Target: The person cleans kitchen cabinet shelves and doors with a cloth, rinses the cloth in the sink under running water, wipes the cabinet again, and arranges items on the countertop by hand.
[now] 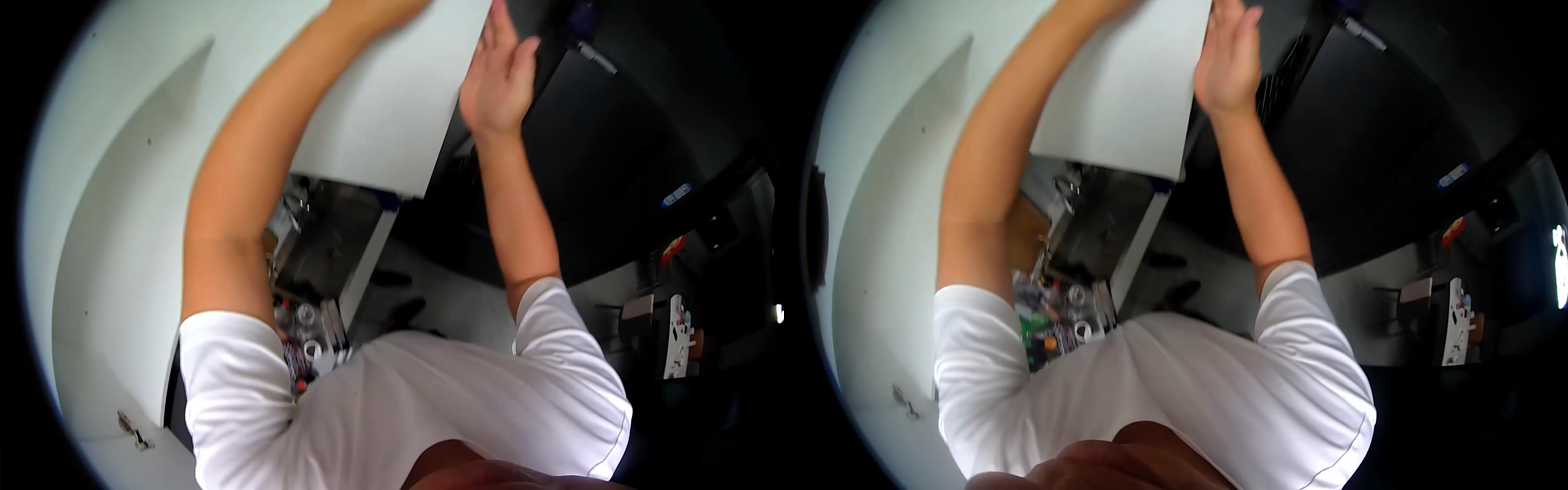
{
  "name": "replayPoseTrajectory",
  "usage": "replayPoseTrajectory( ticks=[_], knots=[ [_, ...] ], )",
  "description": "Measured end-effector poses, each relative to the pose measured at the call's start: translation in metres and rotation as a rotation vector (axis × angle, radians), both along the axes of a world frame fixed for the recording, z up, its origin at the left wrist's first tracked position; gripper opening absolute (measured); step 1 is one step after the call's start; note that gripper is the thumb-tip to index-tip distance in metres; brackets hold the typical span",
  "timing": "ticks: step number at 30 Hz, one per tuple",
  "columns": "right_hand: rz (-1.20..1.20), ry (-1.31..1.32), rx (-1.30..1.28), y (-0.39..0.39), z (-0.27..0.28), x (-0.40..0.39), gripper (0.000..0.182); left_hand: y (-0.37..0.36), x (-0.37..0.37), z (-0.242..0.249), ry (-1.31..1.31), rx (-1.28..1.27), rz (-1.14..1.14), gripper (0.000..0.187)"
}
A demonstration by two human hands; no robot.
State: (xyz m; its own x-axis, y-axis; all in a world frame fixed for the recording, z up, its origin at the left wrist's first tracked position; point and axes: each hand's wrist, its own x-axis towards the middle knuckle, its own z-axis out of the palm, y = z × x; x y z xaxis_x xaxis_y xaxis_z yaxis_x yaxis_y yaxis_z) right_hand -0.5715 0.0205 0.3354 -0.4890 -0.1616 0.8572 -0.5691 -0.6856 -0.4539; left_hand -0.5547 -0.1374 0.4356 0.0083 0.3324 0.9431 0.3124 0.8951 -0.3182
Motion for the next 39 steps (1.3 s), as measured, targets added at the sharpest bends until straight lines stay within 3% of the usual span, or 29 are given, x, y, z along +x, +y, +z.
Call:
replayPoseTrajectory(
  ticks=[2,3,4,6,8,10,12,14,16,20,22,24,25,28,29,30,31,33,35,36,38,39],
  knots=[
    [0.007,-0.089,-0.131,-0.005,-0.003,0.0,0.074,-0.013,0.006,-0.108,-0.218,0.061,-0.016,0.062],
    [-0.034,-0.072,-0.07,-0.009,0.003,0.017,0.079,-0.01,0.012,-0.148,-0.089,0.041,0.004,0.038],
    [0.118,0.01,-0.114,-0.005,-0.011,-0.012,0.079,-0.011,0.016,-0.202,-0.174,0.087,0.022,0.043],
    [0.118,0.068,-0.107,-0.004,-0.009,-0.01,0.08,-0.017,0.013,-0.29,-0.287,0.106,-0.049,0.044],
    [-0.028,-0.036,-0.041,-0.009,-0.007,0.01,0.085,-0.024,0.02,-0.334,-0.228,0.177,-0.086,0.043],
    [0.004,-0.07,-0.074,-0.01,-0.006,0.011,0.081,-0.043,0.031,-0.361,-0.389,0.281,0.082,0.042],
    [-0.067,-0.065,-0.06,-0.013,-0.007,0.012,0.081,-0.072,0.028,-0.375,-0.565,0.54,0.421,0.033],
    [-0.104,-0.056,-0.028,-0.013,-0.005,0.02,0.079,-0.105,0.011,-0.389,-0.28,0.877,0.208,0.037],
    [0.354,-0.043,-0.181,-0.01,-0.003,0.024,0.082,-0.119,0.009,-0.39,-0.245,1.062,0.161,0.045],
    [0.376,-0.041,-0.206,-0.007,-0.004,0.031,0.082,-0.066,0.005,-0.385,-0.101,1.33,-0.08,0.048],
    [0.367,-0.039,-0.207,-0.007,-0.004,0.033,0.082,-0.022,0.004,-0.401,-0.193,1.37,-0.044,0.048],
    [0.326,-0.029,-0.198,-0.007,-0.004,0.032,0.082,0.041,0.023,-0.392,-0.352,1.473,-0.159,0.045],
    [0.315,-0.026,-0.191,-0.007,-0.004,0.033,0.082,0.074,0.023,-0.406,-0.431,1.418,-0.004,0.043],
    [0.346,-0.129,-0.267,-0.01,-0.004,0.027,0.079,0.143,0.059,-0.385,-0.539,1.413,-0.337,0.04],
    [0.081,-0.054,-0.147,-0.012,-0.006,0.022,0.079,0.16,0.061,-0.4,-0.736,1.491,-0.416,0.037],
    [-0.184,0.025,-0.031,-0.015,-0.008,0.018,0.079,0.168,0.071,-0.391,-0.617,1.471,-0.498,0.035],
    [-0.137,0.014,-0.038,-0.015,-0.007,0.019,0.078,0.171,0.079,-0.39,-0.692,1.523,-0.547,0.034],
    [-0.105,0.025,-0.012,-0.009,-0.008,0.016,0.079,0.15,0.101,-0.385,-1.197,1.404,-0.697,0.027],
    [-0.081,0.036,0.024,-0.009,-0.008,0.016,0.08,0.11,0.117,-0.357,-1.527,1.05,-1.084,0.024],
    [-0.026,0.057,0.005,-0.007,-0.012,0.013,0.077,0.104,0.12,-0.36,-1.549,1.18,-1.333,0.031],
    [-0.146,0.198,0.058,0.0,-0.017,0.008,0.071,0.076,0.132,-0.329,-1.527,1.183,-1.22,0.036],
    [-0.42,0.295,0.136,0.004,-0.021,0.017,0.07,0.061,0.138,-0.312,-1.515,1.241,-1.188,0.034]
  ],
)
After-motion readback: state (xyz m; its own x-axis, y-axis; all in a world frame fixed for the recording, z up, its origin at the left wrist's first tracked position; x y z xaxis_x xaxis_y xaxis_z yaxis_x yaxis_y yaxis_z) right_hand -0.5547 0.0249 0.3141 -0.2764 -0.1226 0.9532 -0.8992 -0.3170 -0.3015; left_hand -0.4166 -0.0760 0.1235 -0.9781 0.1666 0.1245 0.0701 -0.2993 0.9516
